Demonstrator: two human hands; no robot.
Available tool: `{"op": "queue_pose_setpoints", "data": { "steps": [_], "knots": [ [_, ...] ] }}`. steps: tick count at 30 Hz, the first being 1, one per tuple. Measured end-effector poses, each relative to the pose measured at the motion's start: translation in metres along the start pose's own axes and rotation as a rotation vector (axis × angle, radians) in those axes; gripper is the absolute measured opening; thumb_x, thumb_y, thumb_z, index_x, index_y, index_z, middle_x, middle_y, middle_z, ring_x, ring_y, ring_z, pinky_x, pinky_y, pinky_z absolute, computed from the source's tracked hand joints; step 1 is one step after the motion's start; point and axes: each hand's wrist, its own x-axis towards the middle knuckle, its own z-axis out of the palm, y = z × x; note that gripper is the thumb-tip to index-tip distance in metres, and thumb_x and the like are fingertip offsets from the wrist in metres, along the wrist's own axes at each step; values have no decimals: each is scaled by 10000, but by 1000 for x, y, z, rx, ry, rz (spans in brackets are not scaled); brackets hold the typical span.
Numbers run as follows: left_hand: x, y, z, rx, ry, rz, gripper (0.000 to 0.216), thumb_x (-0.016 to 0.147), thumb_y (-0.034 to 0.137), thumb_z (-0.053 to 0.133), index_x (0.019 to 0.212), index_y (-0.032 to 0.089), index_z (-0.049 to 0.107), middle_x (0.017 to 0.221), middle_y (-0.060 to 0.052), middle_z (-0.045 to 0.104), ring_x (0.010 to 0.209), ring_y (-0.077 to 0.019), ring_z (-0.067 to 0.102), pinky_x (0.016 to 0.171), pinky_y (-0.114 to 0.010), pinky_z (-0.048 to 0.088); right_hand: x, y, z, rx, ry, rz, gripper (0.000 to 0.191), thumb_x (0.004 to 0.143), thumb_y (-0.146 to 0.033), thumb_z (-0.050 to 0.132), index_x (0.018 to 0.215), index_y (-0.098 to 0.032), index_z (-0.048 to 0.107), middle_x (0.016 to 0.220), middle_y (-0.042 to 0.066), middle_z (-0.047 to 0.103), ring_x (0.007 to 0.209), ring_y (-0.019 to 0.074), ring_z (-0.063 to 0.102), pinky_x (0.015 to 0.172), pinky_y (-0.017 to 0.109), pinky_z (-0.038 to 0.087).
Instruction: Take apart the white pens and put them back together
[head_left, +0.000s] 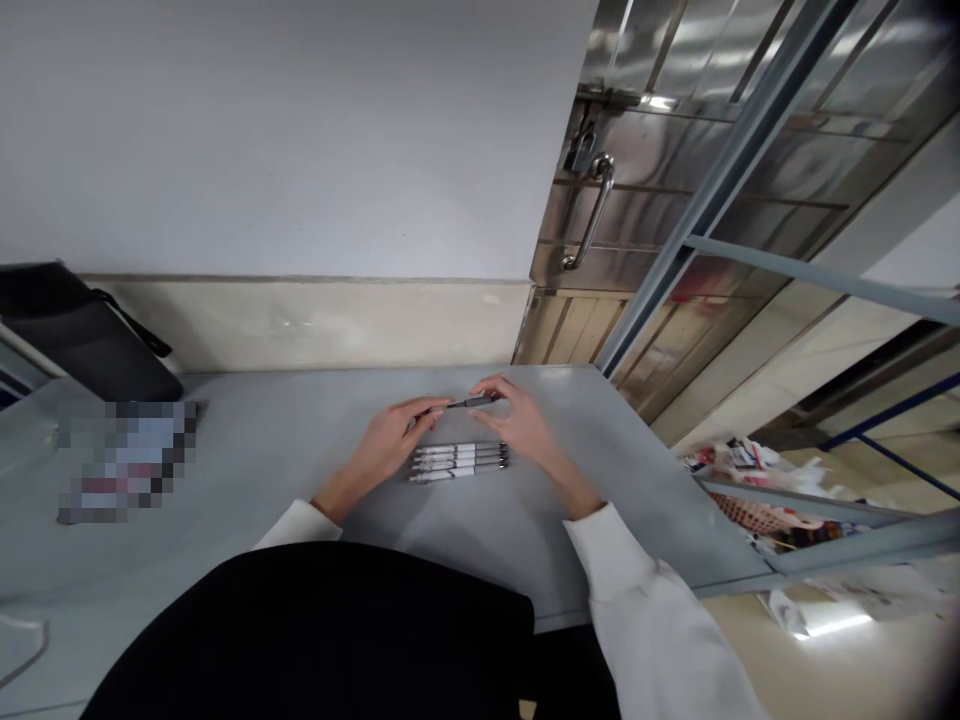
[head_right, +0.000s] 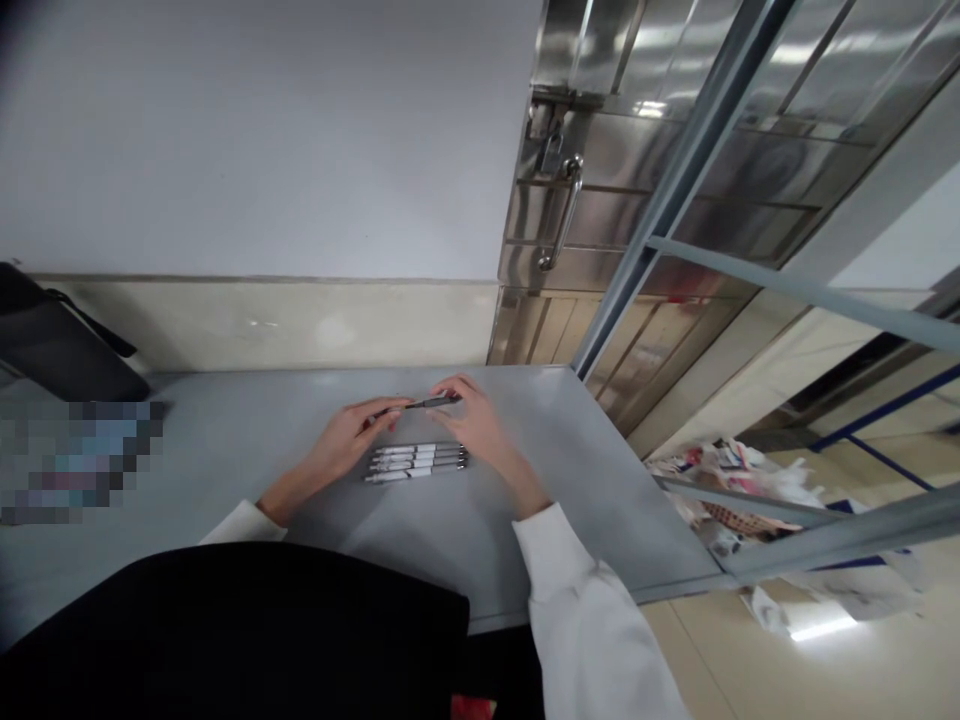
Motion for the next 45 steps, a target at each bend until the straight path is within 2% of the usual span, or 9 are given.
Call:
{"op": "queue_pose_setpoints", "data": {
  "steps": [5,10,14,19,24,29,34,39,45],
  "knots": [
    [0,2,3,-136,4,-35,359,1016,451,561,1267,279,750,1069,-43,796,958,-229,696,761,-301,504,0,-4,0,96,-141,155,215,984,-405,602,958,-228,721,867,27,747,842,200,702,836,358,562],
    [0,-2,6,-277,37,-160,397,978,495,603,1252,255,762,1085,-60,807,910,-230,707,741,-310,528,1,-10,1,147,-55,104,193,900,-373,723,1033,-235,708,1067,56,755,1025,217,703,973,389,545],
    [0,-4,6,-314,24,-168,384,974,491,607,1244,267,764,1058,-53,806,867,-215,697,719,-302,529,2,-12,0,167,-112,178,165,973,-363,624,1008,-242,729,940,42,769,893,202,721,891,382,572],
    [0,-3,6,-323,35,-174,379,969,485,618,1234,260,767,1041,-54,806,856,-207,698,708,-295,529,1,-14,0,172,-68,124,163,899,-340,720,1025,-237,714,1064,51,759,1041,215,701,991,395,539],
    [-1,-2,7,-312,23,-165,380,973,474,610,1240,251,762,1023,-56,810,863,-211,706,758,-318,546,1,-13,3,182,-120,206,186,974,-387,624,961,-237,733,894,30,763,857,195,715,863,368,573],
    [-1,-4,7,-302,28,-165,373,977,465,598,1244,259,758,1070,-54,803,897,-210,707,716,-293,535,0,-12,4,160,-56,123,151,892,-340,726,1001,-236,723,1059,41,760,1043,210,699,987,380,537],
    [0,-3,5,-311,35,-167,411,968,489,600,1244,230,759,1069,-76,802,901,-224,704,725,-303,524,0,-10,3,202,-81,213,193,951,-412,651,979,-237,728,912,32,760,859,202,717,878,381,572],
    [0,-1,3,-309,29,-173,418,972,489,584,1229,217,770,972,-66,801,866,-216,676,739,-299,502,0,-9,4,224,-50,139,148,876,-391,743,978,-285,729,1058,32,752,1008,226,701,950,388,550],
    [0,-2,4,-330,11,-181,413,974,499,573,1170,212,795,892,-58,792,832,-216,666,724,-301,483,-2,-3,7,256,-83,227,199,924,-425,678,929,-230,718,861,24,734,772,192,680,778,358,553]
  ]
}}
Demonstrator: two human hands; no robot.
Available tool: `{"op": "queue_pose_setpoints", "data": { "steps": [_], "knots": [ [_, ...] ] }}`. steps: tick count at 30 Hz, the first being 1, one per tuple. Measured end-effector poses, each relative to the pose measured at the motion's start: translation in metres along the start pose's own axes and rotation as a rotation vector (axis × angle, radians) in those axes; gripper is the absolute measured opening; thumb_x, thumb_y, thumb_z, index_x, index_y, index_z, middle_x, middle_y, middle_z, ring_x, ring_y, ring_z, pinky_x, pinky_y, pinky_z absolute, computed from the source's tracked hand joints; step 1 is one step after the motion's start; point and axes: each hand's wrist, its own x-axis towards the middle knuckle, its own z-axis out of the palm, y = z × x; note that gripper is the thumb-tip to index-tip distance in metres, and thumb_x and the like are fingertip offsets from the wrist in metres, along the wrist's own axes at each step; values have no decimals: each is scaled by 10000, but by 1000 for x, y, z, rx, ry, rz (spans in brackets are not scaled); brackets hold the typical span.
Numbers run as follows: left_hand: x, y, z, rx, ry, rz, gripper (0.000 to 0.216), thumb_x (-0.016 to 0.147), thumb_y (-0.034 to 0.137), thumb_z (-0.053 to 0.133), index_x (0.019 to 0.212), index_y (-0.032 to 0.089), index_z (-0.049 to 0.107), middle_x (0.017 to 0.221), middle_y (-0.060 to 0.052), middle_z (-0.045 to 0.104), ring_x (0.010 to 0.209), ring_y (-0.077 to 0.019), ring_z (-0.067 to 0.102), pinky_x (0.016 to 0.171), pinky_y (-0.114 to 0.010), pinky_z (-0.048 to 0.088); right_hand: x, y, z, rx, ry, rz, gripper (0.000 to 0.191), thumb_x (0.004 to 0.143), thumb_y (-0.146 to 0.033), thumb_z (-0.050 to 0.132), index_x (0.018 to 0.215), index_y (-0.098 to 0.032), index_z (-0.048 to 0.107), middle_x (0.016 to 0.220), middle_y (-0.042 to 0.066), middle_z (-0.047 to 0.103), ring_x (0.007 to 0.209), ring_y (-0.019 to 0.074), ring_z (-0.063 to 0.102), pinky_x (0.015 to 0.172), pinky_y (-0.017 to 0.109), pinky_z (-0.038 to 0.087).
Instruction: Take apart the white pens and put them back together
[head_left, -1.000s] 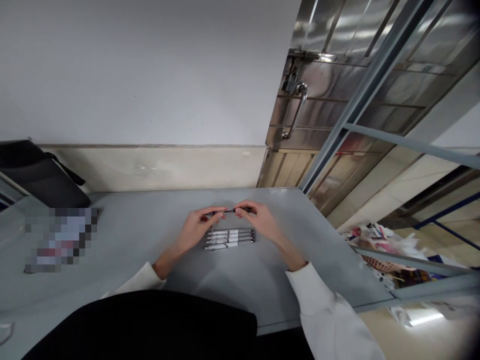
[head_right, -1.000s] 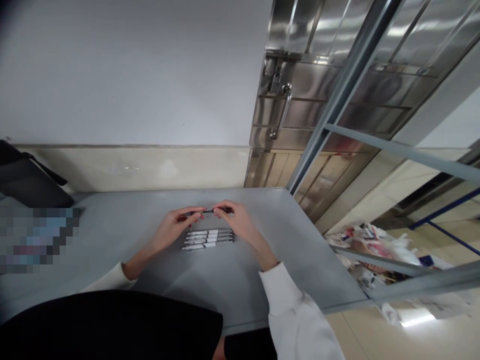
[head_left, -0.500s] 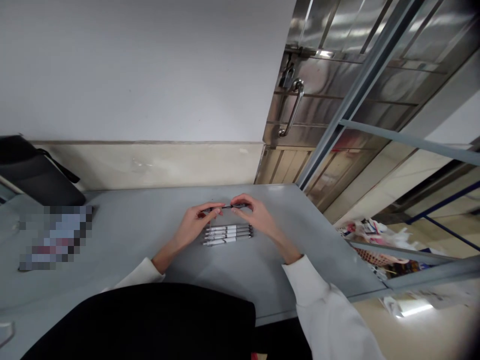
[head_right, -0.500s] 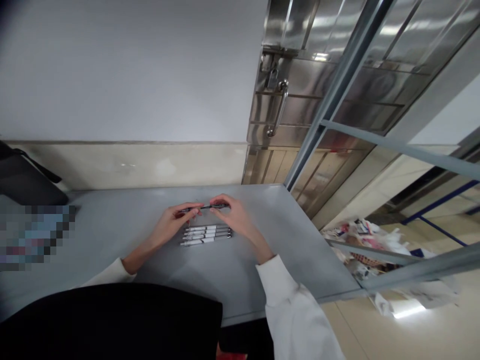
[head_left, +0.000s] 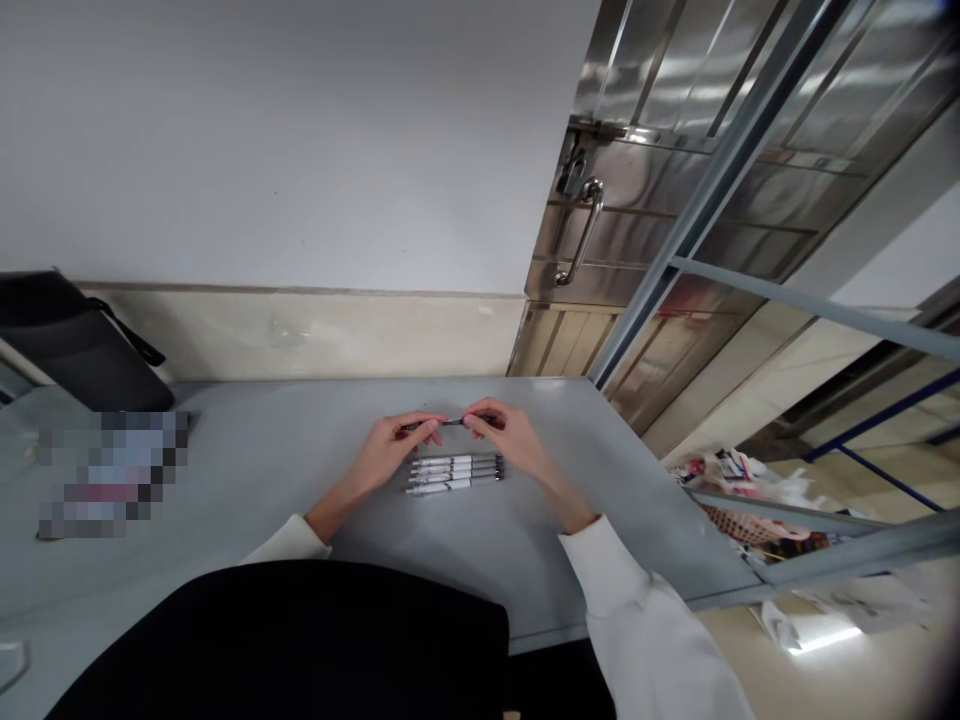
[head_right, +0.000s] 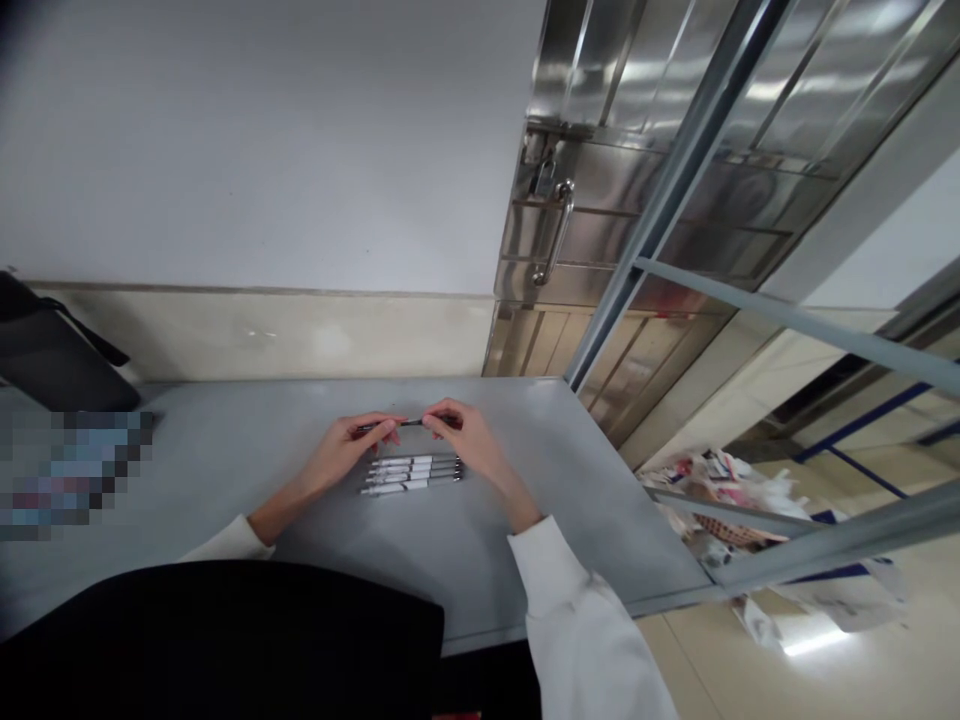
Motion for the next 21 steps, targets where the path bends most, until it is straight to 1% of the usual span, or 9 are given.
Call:
{"op": "queue_pose_setpoints", "data": {
  "steps": [4,7,11,15,18,21],
  "knots": [
    [2,-2,0,-12,-1,-36,447,978,530,553,1105,181,802,751,-46,764,700,-199,626,646,-294,450,2,4,-1,-9,49,-98,152,871,-370,746,944,-239,725,969,32,744,945,214,693,905,382,543],
    [2,-3,1,-44,5,-46,449,973,549,559,1029,175,802,719,-40,754,657,-186,599,629,-289,438,3,5,-1,4,70,-142,149,858,-367,761,944,-252,721,970,23,738,956,217,692,937,396,542],
    [3,-5,4,-118,7,-70,485,966,574,545,919,165,801,646,-41,722,612,-182,583,628,-297,451,2,-1,-2,-21,101,-180,125,848,-381,767,897,-278,716,965,34,741,972,249,694,937,428,547],
    [4,-6,6,-185,11,-120,503,969,568,534,1009,156,819,587,-33,689,576,-176,578,636,-304,460,0,-7,-2,-40,116,-198,103,852,-400,770,877,-315,716,978,30,747,1006,269,701,952,459,554],
    [4,-6,6,-204,14,-136,498,960,572,555,1061,159,814,670,-52,730,621,-182,608,632,-300,465,0,-8,-2,-22,109,-188,122,857,-424,766,896,-319,718,990,29,752,1008,267,707,968,465,561],
    [4,-7,7,-206,36,-122,476,941,574,592,1123,185,795,867,-79,781,736,-201,649,630,-291,485,1,-7,0,19,135,-126,142,878,-438,737,954,-320,718,1012,35,757,985,260,719,943,451,579]
  ]
}}
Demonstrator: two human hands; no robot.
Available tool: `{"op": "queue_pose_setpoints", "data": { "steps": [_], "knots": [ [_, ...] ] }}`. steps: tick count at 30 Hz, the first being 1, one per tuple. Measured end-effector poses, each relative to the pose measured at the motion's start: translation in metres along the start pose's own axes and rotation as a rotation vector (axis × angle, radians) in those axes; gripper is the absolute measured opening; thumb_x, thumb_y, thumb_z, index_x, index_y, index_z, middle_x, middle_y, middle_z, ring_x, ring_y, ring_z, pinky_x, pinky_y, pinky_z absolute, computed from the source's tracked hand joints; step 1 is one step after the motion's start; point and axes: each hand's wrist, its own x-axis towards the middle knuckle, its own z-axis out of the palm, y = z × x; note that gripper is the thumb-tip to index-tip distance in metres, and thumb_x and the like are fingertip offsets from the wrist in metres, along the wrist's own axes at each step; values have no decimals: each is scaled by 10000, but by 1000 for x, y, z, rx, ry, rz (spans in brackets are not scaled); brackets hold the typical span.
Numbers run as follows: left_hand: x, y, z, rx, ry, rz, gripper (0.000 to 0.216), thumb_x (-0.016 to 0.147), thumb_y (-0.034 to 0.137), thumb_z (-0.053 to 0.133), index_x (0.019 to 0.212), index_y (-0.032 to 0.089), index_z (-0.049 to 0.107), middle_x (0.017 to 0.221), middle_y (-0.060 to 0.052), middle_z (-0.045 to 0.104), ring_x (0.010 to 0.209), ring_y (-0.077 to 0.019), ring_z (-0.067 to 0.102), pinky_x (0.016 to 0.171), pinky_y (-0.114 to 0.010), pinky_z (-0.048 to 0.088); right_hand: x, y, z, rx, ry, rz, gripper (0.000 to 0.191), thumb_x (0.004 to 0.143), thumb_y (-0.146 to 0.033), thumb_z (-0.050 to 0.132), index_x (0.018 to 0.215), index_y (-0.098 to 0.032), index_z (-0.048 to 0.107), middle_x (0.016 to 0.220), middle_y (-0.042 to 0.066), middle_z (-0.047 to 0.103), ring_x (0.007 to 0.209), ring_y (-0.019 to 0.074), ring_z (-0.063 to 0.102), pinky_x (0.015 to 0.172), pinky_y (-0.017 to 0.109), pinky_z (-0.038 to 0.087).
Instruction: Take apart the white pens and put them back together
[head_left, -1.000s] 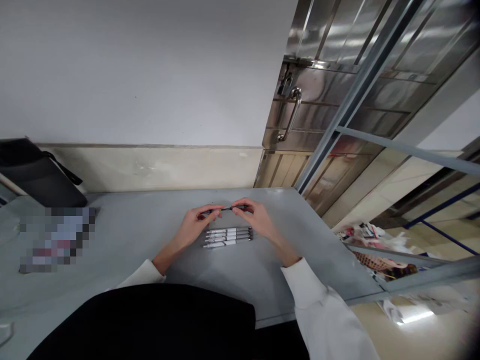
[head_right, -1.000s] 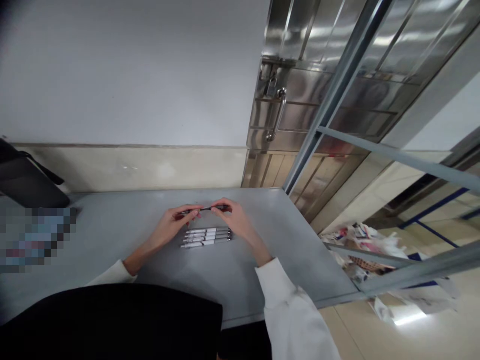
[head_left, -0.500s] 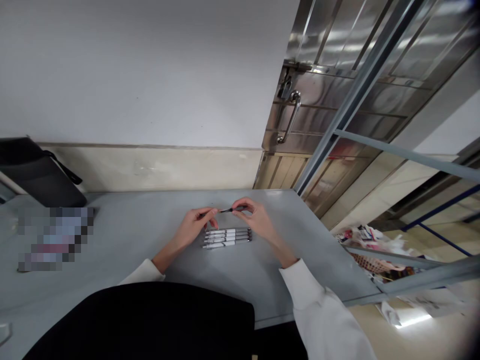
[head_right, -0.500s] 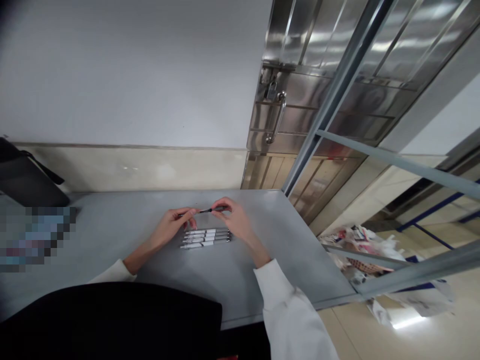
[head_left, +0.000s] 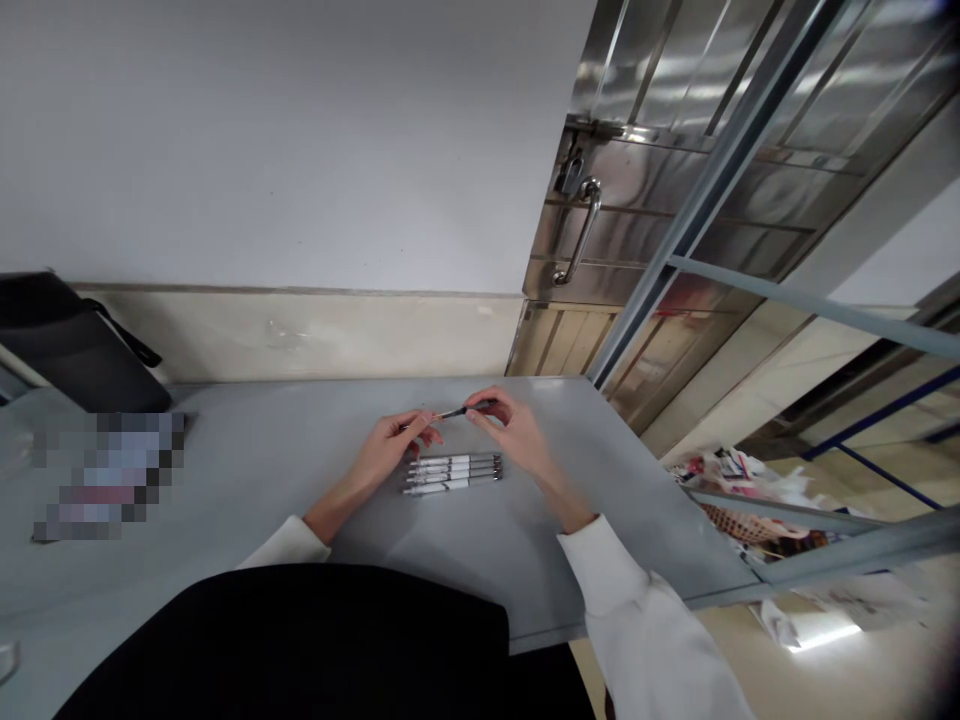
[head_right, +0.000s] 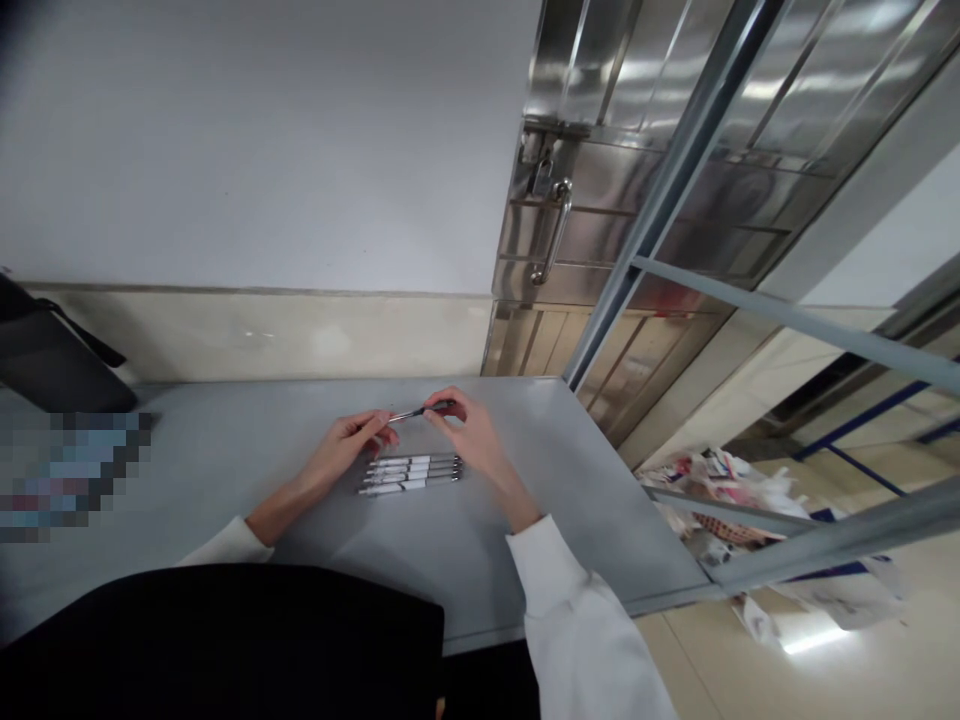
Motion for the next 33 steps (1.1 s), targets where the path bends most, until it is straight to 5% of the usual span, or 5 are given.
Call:
{"op": "queue_pose_setpoints", "data": {
  "steps": [6,11,19,33],
  "knots": [
    [-1,1,1,28,28,54,388,926,478,648,1208,238,762,1108,-82,774,896,-213,647,655,-277,518,3,7,1,33,95,72,170,894,-448,709,1002,-317,697,987,40,752,851,239,734,863,431,595],
    [-2,5,2,40,29,60,370,938,457,630,1214,241,749,1130,-75,765,884,-202,639,637,-269,508,7,11,-5,64,158,49,223,872,-433,728,1036,-291,676,991,42,756,904,241,731,895,426,586],
    [-2,2,1,37,35,52,413,924,492,641,1227,229,739,1135,-100,768,937,-232,654,672,-300,533,2,3,5,40,70,66,168,894,-452,711,997,-321,689,1025,41,773,967,265,739,931,451,579],
    [1,-3,-3,54,27,79,395,947,481,620,1226,227,738,1126,-91,770,910,-210,648,668,-280,517,9,13,-17,77,326,103,337,905,-561,608,1008,-244,660,934,80,734,784,228,676,793,418,577]
  ]
}}
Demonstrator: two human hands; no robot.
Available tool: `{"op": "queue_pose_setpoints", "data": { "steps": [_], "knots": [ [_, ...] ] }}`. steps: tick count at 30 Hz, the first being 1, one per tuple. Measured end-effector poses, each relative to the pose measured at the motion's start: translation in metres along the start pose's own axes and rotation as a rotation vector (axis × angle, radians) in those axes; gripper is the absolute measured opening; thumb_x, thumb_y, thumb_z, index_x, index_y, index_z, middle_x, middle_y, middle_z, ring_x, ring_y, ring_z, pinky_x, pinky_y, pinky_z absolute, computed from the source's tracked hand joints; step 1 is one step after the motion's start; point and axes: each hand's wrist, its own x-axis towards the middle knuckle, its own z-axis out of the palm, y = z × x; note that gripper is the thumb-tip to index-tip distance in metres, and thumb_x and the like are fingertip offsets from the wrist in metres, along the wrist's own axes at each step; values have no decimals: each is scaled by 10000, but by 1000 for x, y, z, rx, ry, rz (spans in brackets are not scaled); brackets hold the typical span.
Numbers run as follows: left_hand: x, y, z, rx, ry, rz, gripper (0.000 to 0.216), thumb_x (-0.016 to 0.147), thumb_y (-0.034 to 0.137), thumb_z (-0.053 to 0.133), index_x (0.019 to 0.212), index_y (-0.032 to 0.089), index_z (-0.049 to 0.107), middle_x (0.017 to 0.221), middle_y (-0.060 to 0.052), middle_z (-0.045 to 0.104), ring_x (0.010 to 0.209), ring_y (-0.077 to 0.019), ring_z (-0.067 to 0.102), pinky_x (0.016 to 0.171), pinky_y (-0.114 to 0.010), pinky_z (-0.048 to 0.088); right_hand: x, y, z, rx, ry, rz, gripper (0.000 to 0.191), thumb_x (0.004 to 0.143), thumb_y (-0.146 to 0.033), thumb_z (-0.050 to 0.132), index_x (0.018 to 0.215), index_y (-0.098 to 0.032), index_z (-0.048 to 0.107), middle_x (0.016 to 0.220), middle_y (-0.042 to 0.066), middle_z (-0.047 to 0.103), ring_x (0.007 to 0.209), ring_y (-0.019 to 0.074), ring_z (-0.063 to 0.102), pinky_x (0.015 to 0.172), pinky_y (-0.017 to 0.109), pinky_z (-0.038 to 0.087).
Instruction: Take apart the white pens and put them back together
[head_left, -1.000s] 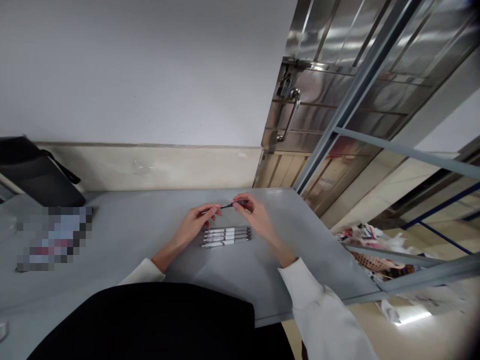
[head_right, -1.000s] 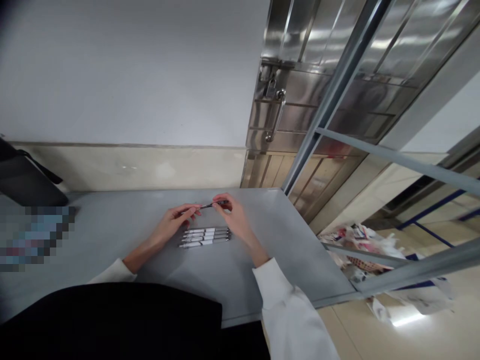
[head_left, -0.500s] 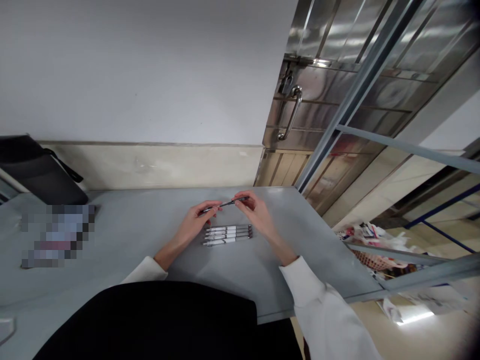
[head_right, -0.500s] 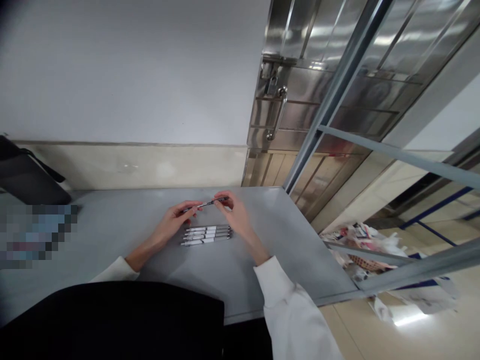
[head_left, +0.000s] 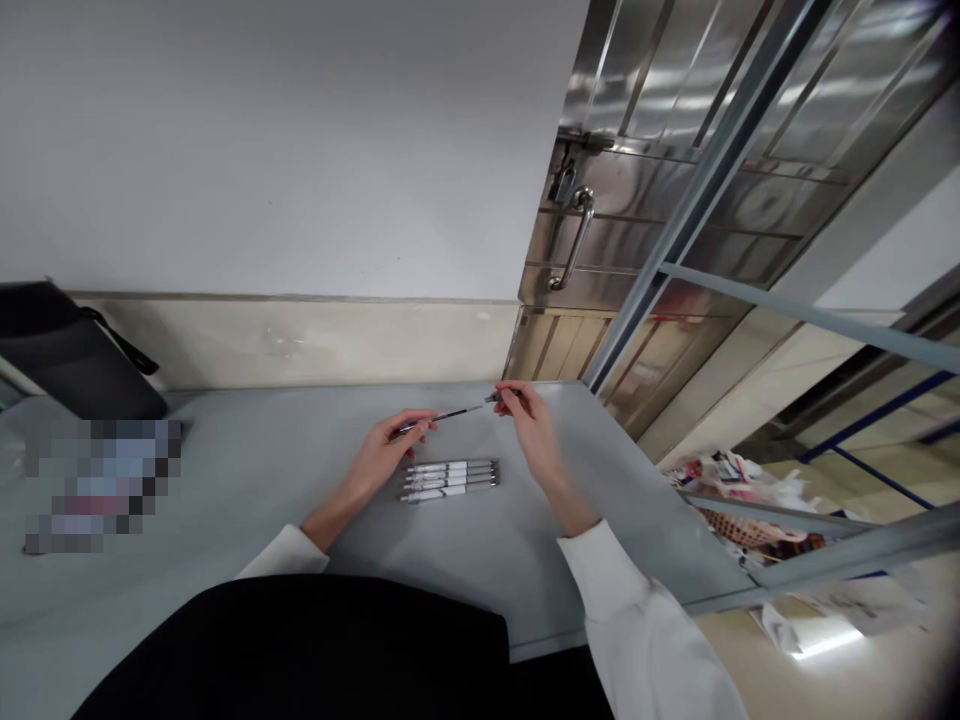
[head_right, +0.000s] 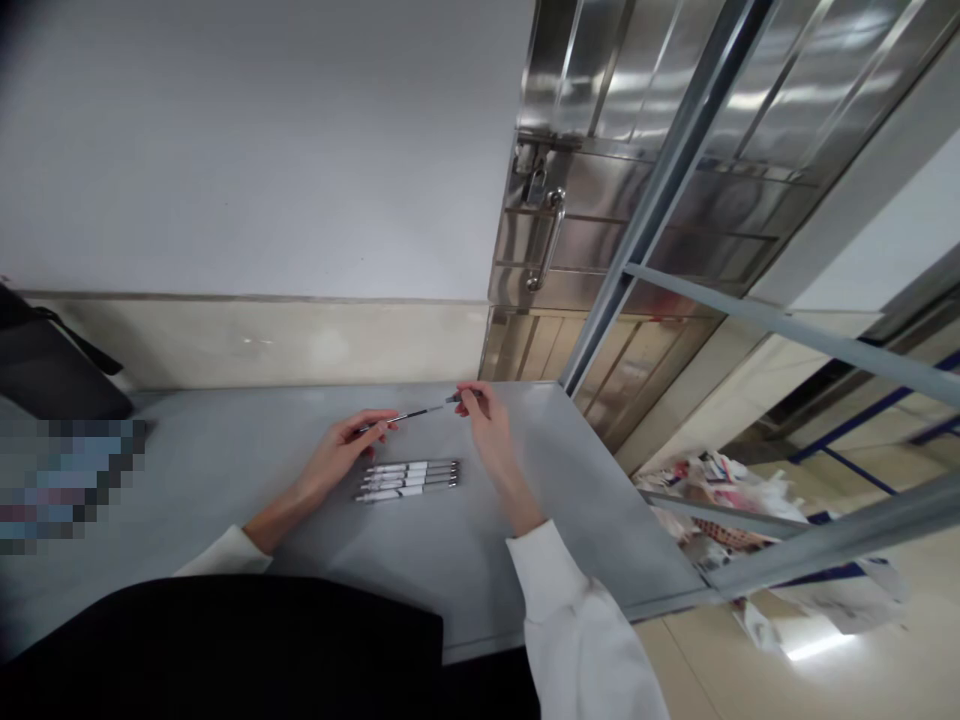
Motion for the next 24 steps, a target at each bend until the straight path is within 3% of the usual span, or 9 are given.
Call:
{"op": "queue_pose_setpoints", "data": {
  "steps": [8,13,19,24],
  "knots": [
    [0,-2,-1,4,6,8,397,955,490,608,1229,235,739,1137,-94,763,914,-212,649,665,-277,514,3,4,-5,23,38,10,337,918,-553,580,954,-231,671,949,71,727,809,212,708,810,398,593],
    [-1,2,-1,21,4,3,394,952,491,611,1223,234,739,1131,-87,767,913,-214,652,669,-277,508,-2,8,1,-83,-128,70,357,940,-577,566,943,-243,692,863,49,736,802,220,730,837,402,585],
    [-3,6,0,34,-24,-3,397,955,490,613,1230,233,740,1138,-83,767,911,-212,651,673,-275,502,-12,5,13,-102,-364,81,521,940,-707,514,788,-227,644,729,22,704,586,166,634,592,316,520],
    [-1,4,-1,13,2,-3,387,948,482,627,1215,226,740,1113,-79,763,875,-195,640,663,-267,497,-5,2,6,-62,-280,92,578,911,-761,516,707,-227,597,696,27,669,527,155,561,538,317,470]
  ]
}}
